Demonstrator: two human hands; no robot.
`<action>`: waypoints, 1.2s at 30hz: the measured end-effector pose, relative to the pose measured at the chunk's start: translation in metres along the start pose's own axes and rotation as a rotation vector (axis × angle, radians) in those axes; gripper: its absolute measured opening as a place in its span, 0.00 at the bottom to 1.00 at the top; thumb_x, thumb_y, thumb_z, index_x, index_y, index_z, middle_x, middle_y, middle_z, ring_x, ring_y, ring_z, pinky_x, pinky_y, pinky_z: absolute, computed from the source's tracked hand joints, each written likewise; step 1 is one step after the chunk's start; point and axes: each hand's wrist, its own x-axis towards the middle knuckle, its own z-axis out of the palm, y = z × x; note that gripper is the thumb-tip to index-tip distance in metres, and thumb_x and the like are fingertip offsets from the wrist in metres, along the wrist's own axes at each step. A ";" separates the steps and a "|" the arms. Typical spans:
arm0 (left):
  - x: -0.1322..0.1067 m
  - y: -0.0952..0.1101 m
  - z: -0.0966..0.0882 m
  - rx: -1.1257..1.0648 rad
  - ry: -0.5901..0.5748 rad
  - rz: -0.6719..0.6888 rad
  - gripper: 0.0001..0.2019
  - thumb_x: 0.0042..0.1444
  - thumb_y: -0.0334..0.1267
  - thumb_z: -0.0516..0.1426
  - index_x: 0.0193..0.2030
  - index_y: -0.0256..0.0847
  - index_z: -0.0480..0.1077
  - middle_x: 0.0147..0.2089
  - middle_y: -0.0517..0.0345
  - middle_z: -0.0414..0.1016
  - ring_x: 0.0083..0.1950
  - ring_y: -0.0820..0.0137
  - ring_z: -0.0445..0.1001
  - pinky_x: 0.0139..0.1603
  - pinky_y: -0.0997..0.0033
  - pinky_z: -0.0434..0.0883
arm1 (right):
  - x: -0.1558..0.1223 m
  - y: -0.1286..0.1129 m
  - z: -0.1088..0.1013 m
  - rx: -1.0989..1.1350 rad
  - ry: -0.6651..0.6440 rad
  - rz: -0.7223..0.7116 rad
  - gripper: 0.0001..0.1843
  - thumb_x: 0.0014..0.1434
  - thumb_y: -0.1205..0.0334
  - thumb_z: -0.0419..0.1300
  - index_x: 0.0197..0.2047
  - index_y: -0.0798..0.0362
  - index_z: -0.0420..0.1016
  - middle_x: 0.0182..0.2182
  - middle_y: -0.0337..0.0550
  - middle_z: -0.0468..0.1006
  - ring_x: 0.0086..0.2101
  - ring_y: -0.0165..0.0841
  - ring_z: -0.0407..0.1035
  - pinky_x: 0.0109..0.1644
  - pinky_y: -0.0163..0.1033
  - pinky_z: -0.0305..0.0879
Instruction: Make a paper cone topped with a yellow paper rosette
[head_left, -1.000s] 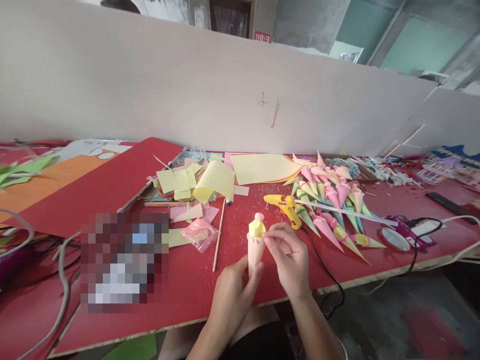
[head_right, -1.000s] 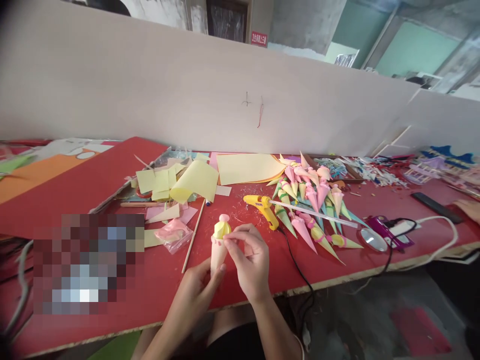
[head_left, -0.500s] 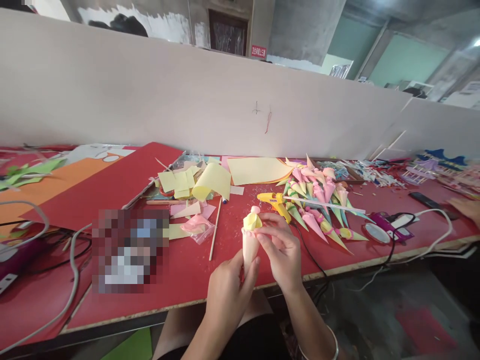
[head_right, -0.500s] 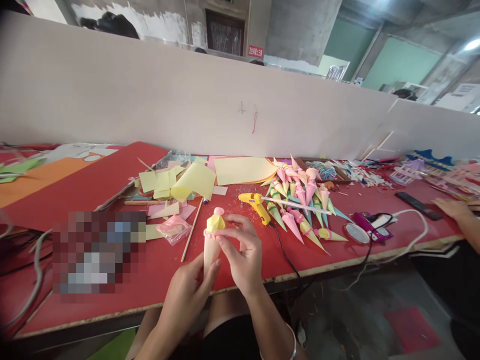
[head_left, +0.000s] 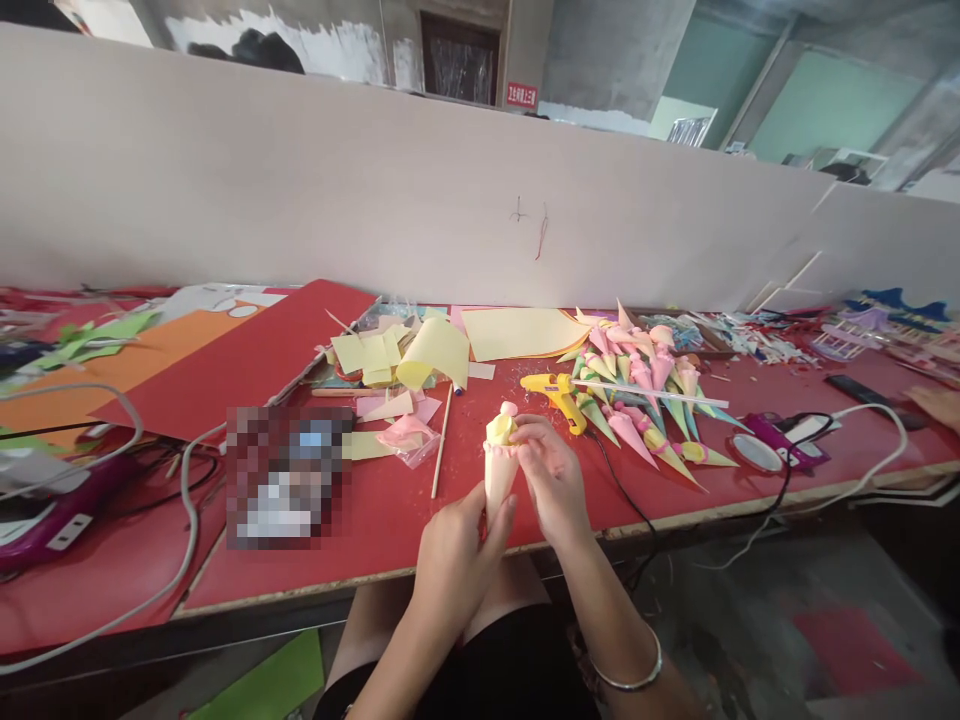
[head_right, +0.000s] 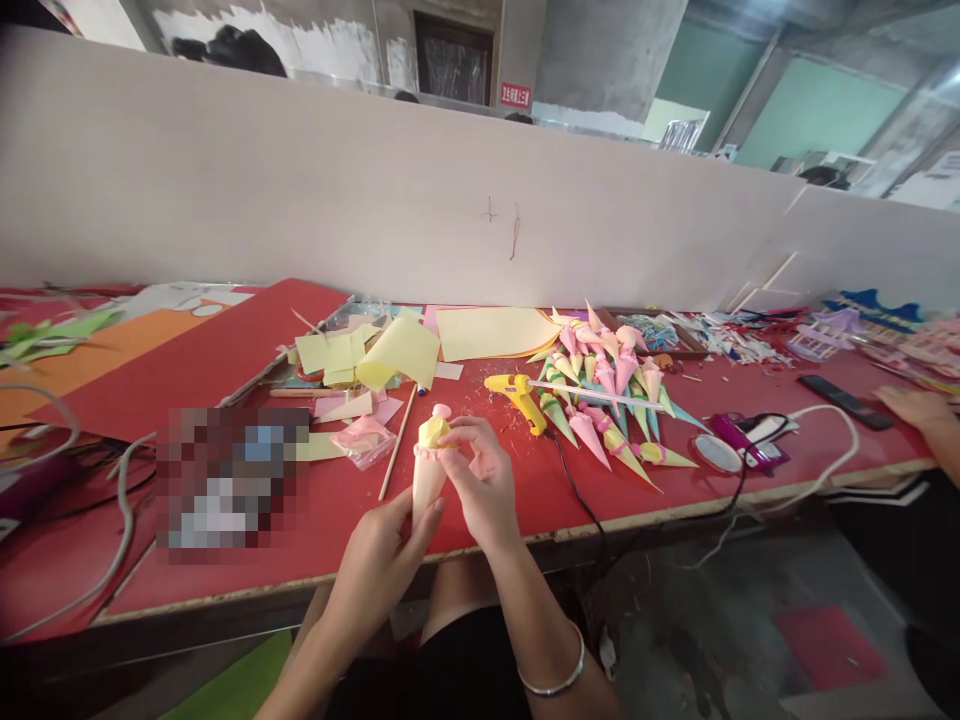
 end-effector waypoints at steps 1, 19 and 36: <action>0.000 -0.001 -0.001 -0.020 -0.003 -0.002 0.16 0.54 0.46 0.43 0.20 0.41 0.51 0.17 0.66 0.52 0.18 0.77 0.53 0.20 0.78 0.48 | 0.000 0.000 0.000 -0.007 -0.004 0.004 0.06 0.53 0.60 0.55 0.30 0.52 0.70 0.36 0.42 0.66 0.42 0.32 0.63 0.45 0.38 0.61; -0.004 -0.004 -0.005 -0.125 -0.035 0.007 0.16 0.54 0.46 0.43 0.20 0.40 0.52 0.17 0.66 0.53 0.19 0.77 0.54 0.20 0.78 0.50 | -0.003 -0.004 -0.001 0.007 -0.114 0.010 0.06 0.52 0.58 0.56 0.31 0.50 0.71 0.38 0.41 0.66 0.41 0.32 0.64 0.46 0.39 0.62; -0.004 -0.007 -0.004 -0.173 -0.033 0.000 0.18 0.53 0.49 0.45 0.19 0.40 0.52 0.17 0.67 0.51 0.19 0.78 0.52 0.19 0.78 0.48 | -0.005 -0.007 0.006 -0.079 -0.084 -0.046 0.03 0.53 0.62 0.55 0.30 0.51 0.70 0.36 0.41 0.63 0.39 0.30 0.63 0.44 0.36 0.64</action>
